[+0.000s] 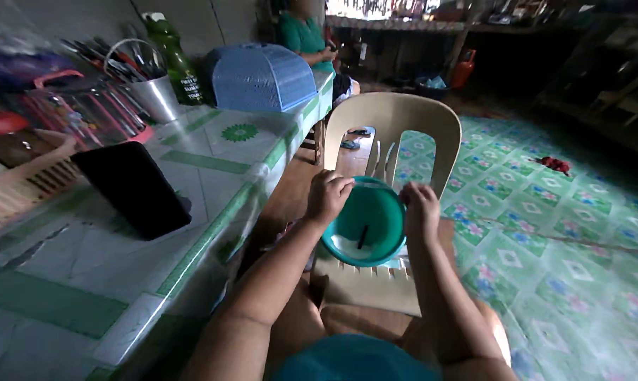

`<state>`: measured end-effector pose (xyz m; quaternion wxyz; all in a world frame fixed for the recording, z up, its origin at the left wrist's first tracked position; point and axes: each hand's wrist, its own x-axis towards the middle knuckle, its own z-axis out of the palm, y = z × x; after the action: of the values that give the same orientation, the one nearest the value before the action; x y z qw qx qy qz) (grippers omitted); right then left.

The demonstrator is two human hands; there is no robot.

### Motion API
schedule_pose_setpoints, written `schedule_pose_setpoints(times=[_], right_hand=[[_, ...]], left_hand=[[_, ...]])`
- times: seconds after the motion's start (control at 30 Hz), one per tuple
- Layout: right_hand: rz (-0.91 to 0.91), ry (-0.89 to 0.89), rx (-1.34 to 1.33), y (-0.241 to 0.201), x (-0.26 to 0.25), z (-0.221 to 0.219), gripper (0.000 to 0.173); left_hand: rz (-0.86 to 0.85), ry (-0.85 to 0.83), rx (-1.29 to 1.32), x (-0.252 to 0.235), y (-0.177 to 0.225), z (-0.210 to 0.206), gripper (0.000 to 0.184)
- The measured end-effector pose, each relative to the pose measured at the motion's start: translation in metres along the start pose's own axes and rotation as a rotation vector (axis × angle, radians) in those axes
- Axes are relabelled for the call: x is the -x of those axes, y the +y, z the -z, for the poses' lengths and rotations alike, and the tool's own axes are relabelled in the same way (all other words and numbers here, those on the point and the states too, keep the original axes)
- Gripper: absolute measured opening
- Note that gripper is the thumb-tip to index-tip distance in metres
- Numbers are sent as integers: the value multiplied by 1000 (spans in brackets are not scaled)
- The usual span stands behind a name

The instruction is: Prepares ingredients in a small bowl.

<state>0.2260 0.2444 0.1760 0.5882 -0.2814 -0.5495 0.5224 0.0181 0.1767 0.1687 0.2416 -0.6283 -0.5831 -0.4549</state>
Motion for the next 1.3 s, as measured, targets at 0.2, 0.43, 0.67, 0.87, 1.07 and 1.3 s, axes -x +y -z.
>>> schedule_pose_setpoints(times=[0.2, 0.43, 0.67, 0.87, 1.07, 1.3], right_hand=[[559, -79, 355, 8, 45, 12, 14], [748, -80, 499, 4, 43, 25, 15], [-479, -65, -349, 43, 71, 10, 18], [-527, -371, -449, 67, 62, 1, 21], [-297, -369, -76, 49, 4, 22, 7], [10, -273, 77, 25, 12, 25, 5]], left_hand=[[-180, -190, -105, 15, -16, -22, 17], [-46, -179, 29, 28, 6, -37, 18], [116, 178, 385, 1, 55, -11, 8], [91, -320, 653, 43, 94, 0, 11], [512, -656, 750, 72, 73, 6, 13], [885, -413, 956, 85, 68, -12, 13]])
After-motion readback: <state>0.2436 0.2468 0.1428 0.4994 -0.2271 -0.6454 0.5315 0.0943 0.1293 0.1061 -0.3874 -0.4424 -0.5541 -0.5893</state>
